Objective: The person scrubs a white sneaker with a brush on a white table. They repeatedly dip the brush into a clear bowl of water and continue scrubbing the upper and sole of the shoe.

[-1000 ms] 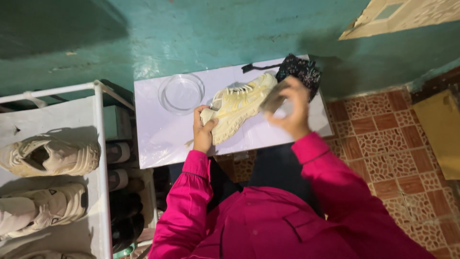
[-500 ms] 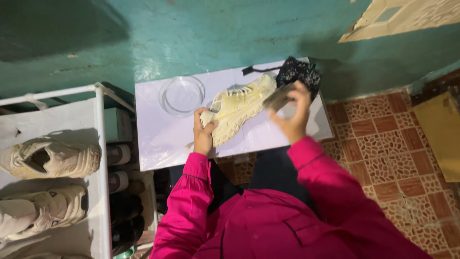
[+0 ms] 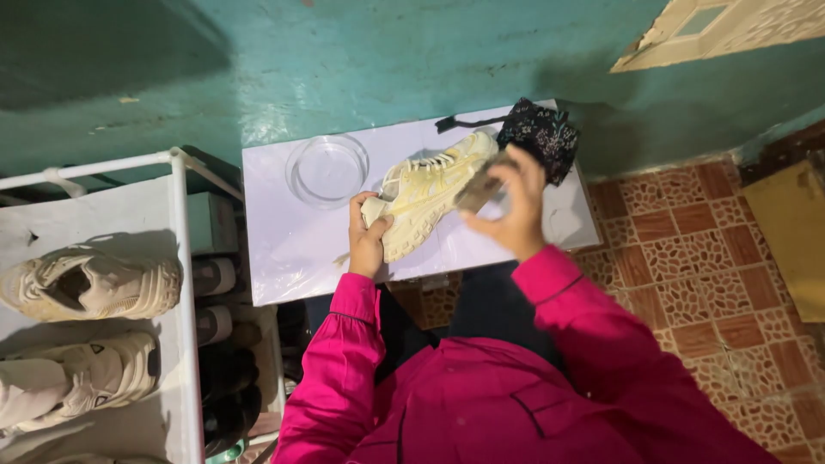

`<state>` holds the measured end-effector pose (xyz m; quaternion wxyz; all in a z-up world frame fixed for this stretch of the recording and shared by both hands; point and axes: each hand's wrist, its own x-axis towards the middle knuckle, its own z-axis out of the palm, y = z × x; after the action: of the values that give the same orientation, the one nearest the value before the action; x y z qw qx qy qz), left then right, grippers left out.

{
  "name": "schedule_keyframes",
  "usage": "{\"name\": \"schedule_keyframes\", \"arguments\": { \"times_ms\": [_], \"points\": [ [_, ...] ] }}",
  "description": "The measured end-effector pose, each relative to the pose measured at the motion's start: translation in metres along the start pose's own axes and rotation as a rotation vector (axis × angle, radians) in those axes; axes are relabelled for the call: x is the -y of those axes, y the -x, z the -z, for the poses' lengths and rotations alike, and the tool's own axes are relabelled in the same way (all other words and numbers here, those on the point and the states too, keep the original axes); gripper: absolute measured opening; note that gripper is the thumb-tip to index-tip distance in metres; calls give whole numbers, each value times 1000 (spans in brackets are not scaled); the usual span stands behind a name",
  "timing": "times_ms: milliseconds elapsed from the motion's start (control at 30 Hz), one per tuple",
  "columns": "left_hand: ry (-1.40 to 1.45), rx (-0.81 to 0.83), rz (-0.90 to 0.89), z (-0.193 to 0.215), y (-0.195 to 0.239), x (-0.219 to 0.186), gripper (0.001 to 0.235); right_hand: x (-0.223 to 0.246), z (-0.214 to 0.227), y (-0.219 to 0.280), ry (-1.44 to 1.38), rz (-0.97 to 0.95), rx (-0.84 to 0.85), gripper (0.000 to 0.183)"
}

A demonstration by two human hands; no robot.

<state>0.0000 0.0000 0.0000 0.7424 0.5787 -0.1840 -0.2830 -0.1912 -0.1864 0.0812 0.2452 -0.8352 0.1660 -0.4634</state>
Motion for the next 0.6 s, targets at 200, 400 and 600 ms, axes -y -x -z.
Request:
{"name": "schedule_keyframes", "arguments": {
  "times_ms": [200,400,600],
  "points": [
    [16,1,5,-3,2,-5,53,-19,3,-35,-3,-424,-65,83],
    [-14,4,-6,5,-3,11,52,-36,3,-35,-36,-241,-12,84],
    [2,-8,5,0,0,0,52,-8,1,-40,64,-244,46,87]
  ]
}}
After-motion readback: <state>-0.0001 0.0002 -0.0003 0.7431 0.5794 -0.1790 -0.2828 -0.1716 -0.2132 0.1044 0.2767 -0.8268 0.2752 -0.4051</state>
